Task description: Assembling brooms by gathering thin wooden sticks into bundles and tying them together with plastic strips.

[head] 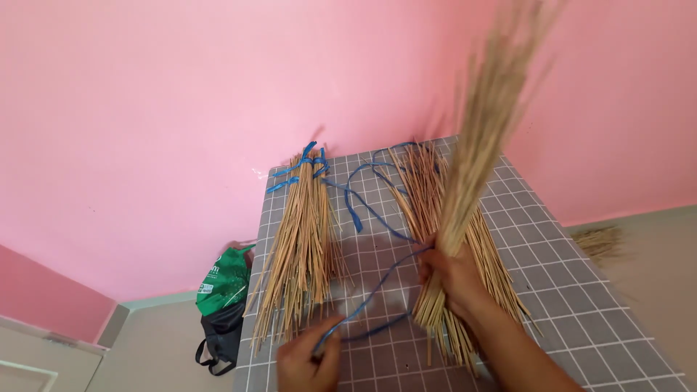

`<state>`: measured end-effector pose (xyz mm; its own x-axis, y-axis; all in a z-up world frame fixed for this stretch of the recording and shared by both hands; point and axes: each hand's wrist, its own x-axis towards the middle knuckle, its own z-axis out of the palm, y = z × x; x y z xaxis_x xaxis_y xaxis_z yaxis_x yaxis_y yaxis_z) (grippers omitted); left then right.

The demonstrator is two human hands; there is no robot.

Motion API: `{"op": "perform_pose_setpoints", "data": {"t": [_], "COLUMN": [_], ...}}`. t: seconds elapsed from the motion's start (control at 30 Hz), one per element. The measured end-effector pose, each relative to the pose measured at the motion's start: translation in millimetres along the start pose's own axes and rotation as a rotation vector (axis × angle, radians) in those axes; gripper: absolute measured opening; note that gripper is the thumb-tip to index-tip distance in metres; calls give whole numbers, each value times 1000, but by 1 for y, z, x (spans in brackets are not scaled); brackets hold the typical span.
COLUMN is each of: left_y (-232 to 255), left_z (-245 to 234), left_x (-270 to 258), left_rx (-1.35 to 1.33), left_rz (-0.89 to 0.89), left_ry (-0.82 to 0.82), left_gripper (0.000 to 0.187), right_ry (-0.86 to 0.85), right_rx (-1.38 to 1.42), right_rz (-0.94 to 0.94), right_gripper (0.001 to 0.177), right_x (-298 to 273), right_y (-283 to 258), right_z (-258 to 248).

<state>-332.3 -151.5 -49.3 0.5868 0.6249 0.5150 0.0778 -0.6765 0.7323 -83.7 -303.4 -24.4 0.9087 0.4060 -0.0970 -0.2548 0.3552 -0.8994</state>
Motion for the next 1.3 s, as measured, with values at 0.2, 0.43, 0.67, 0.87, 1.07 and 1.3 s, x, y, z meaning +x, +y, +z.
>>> {"op": "perform_pose_setpoints", "data": {"t": [0.2,0.43,0.67,0.87,1.07,1.3], "left_y": [-11,-15,-160,-142,26,80], "left_z": [-22,-57,-56,-14,6,-3], "left_x": [-7,0,-12,13,38,43], "left_rx": [-44,17,-611,-971,-695,-13], "left_rz": [-168,-803,-427,-848,-865,-464], "left_ry": [133,-24,38,164,309,-587], "left_gripper": [20,27,48,62,40,49], "right_ry": [100,235,237,63,-30,-82], "right_rx": [196,262,292,-27,-51,-62], "right_rz": [-78,-111,-151,-100,-119,-118], "right_gripper": [17,14,22,27,50,81], "right_x": [5,17,21,5,-6,-20], "right_y": [-20,-28,-25,-39,-43,-45], "right_z": [-8,-21,-23,-11,1,8]}}
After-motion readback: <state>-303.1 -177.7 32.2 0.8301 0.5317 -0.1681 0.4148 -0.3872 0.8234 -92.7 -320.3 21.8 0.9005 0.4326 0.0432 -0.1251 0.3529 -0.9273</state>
